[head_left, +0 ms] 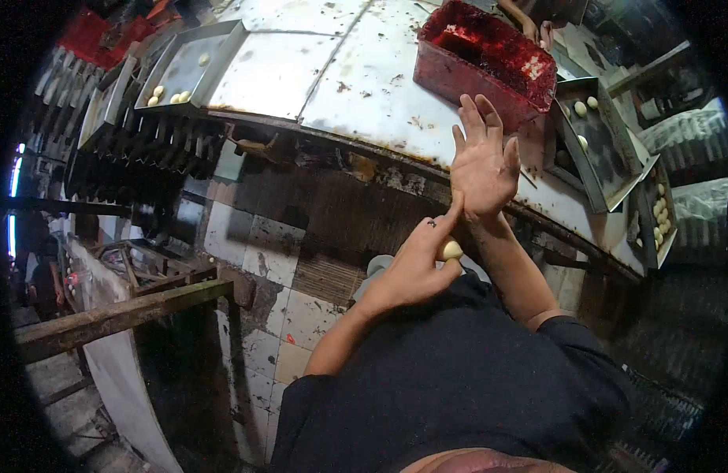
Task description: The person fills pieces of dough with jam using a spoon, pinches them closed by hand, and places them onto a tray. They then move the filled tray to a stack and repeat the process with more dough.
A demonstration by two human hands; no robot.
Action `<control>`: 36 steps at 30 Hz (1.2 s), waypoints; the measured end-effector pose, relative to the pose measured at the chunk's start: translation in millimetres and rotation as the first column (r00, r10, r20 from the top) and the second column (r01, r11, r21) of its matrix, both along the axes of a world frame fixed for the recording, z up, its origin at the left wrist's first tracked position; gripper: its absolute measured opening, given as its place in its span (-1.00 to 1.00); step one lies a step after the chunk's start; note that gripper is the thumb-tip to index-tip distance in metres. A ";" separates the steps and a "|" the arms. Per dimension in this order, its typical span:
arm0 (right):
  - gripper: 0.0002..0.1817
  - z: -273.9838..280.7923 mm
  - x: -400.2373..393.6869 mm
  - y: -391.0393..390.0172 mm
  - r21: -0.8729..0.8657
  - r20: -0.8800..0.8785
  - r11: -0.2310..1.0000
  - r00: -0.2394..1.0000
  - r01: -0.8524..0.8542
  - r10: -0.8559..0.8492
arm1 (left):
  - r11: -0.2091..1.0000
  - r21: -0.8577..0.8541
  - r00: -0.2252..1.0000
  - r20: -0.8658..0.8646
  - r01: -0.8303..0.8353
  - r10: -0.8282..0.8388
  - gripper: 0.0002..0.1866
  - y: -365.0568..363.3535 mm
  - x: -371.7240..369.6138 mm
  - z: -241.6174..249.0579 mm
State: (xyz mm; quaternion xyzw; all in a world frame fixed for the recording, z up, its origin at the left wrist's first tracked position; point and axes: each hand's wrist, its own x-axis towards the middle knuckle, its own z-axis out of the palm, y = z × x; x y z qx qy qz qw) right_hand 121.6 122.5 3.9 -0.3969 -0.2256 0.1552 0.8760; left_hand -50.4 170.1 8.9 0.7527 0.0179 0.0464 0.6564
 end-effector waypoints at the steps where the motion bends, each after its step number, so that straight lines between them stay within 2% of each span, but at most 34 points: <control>1: -0.07 1.6 -6.7 5.1 0.003 0.008 1.000 1.000 -0.008 0.008 | 0.993 0.106 0.995 0.080 -0.061 0.053 -0.03 3.2 -3.1 -1.0; 2: -0.07 3.3 -13.5 9.3 0.005 0.014 1.000 1.000 -0.015 0.015 | 0.970 0.204 0.982 0.163 -0.130 0.097 -0.02 7.1 -5.9 -1.8; 5: -0.06 15.0 -37.5 19.5 -0.018 0.051 0.998 0.997 -0.061 0.062 | 0.915 0.329 0.967 0.177 -0.233 0.183 -0.04 26.9 -4.4 -7.3; 6: -0.06 20.0 -46.5 20.3 -0.040 0.050 0.998 0.997 -0.057 0.059 | 0.936 0.273 0.968 0.173 -0.224 0.181 -0.06 36.6 -4.3 -13.1; 8: -0.04 34.9 -57.7 23.5 0.192 -0.227 0.963 0.946 -0.191 0.233 | 0.982 0.009 0.980 0.058 -0.190 0.189 -0.15 56.3 -12.4 -10.6; 9: -0.03 42.9 -61.3 24.1 0.285 -0.294 0.935 0.909 -0.213 0.297 | 0.985 -0.112 0.988 0.069 -0.131 0.139 -0.21 63.7 -17.4 -11.6; 10: -0.03 49.0 -63.3 24.1 0.275 -0.293 0.938 0.911 -0.211 0.290 | 0.971 -0.227 0.992 0.084 -0.070 0.091 -0.26 68.3 -21.0 -11.4; 11: -0.04 54.2 -65.4 23.9 0.353 -0.337 0.908 0.875 -0.223 0.346 | 0.921 -0.388 0.999 0.030 -0.022 0.037 -0.35 68.4 -27.6 3.2; 12: -0.06 59.1 -66.9 24.1 0.434 -0.375 0.872 0.834 -0.229 0.405 | 0.920 -0.391 0.999 0.032 -0.019 0.034 -0.35 66.4 -28.3 3.0; 14: -0.08 66.1 -67.9 24.3 0.473 -0.413 0.855 0.804 -0.211 0.427 | 0.889 -0.458 0.997 0.080 0.029 0.009 -0.40 61.1 -27.5 3.3; 15: -0.09 67.6 -67.5 23.7 0.506 -0.424 0.835 0.780 -0.217 0.460 | 0.899 -0.436 0.999 0.013 -0.038 0.049 -0.48 54.3 -26.8 6.7; 16: -0.10 69.2 -67.4 22.2 0.540 -0.434 0.813 0.754 -0.220 0.493 | 0.901 -0.432 0.999 0.013 -0.039 0.049 -0.48 47.9 -24.6 6.4; 18: -0.11 73.0 -66.7 20.7 0.567 -0.424 0.794 0.749 -0.220 0.510 | 0.899 -0.414 0.973 0.107 -0.142 0.202 -0.54 35.0 -18.4 0.7; 20: -0.12 78.2 -63.3 18.9 0.593 -0.413 0.773 0.738 -0.226 0.533 | 0.882 -0.445 0.960 0.140 -0.156 0.241 -0.58 20.2 -13.1 5.1; 22: -0.13 84.5 -53.8 18.4 0.629 -0.345 0.740 0.768 -0.238 0.539 | 0.614 -0.773 0.967 0.003 -0.161 0.257 -0.59 2.8 -10.4 21.4; 24: -0.15 88.7 -43.5 15.3 0.629 -0.318 0.731 0.770 -0.266 0.554 | 0.595 -0.790 0.960 0.031 -0.148 0.279 -0.59 -11.5 0.9 18.5; 27: -0.14 97.9 -33.9 13.1 0.635 -0.295 0.745 0.828 -0.203 0.477 | 0.457 -0.860 0.936 -0.063 -0.227 0.346 -0.59 -27.6 16.9 30.6; 30: -0.10 98.3 -26.9 4.2 0.632 -0.241 0.733 0.835 -0.252 0.495 | 0.343 -0.906 0.924 -0.116 -0.248 0.363 -0.60 -41.5 29.8 40.1; 34: -0.08 101.2 -18.8 -9.3 0.647 -0.166 0.715 0.866 -0.265 0.472 | 0.295 -0.901 0.880 -0.165 -0.318 0.445 -0.51 -53.3 49.1 40.0; 35: -0.08 101.1 -16.6 -10.7 0.646 -0.128 0.712 0.881 -0.275 0.456 | 0.286 -0.950 0.941 -0.021 -0.124 0.338 -0.52 -47.8 45.0 31.7; 36: -0.08 101.3 -14.4 -13.0 0.649 -0.129 0.706 0.874 -0.283 0.469 | 0.274 -0.961 0.955 0.057 -0.027 0.292 -0.52 -51.7 47.1 26.6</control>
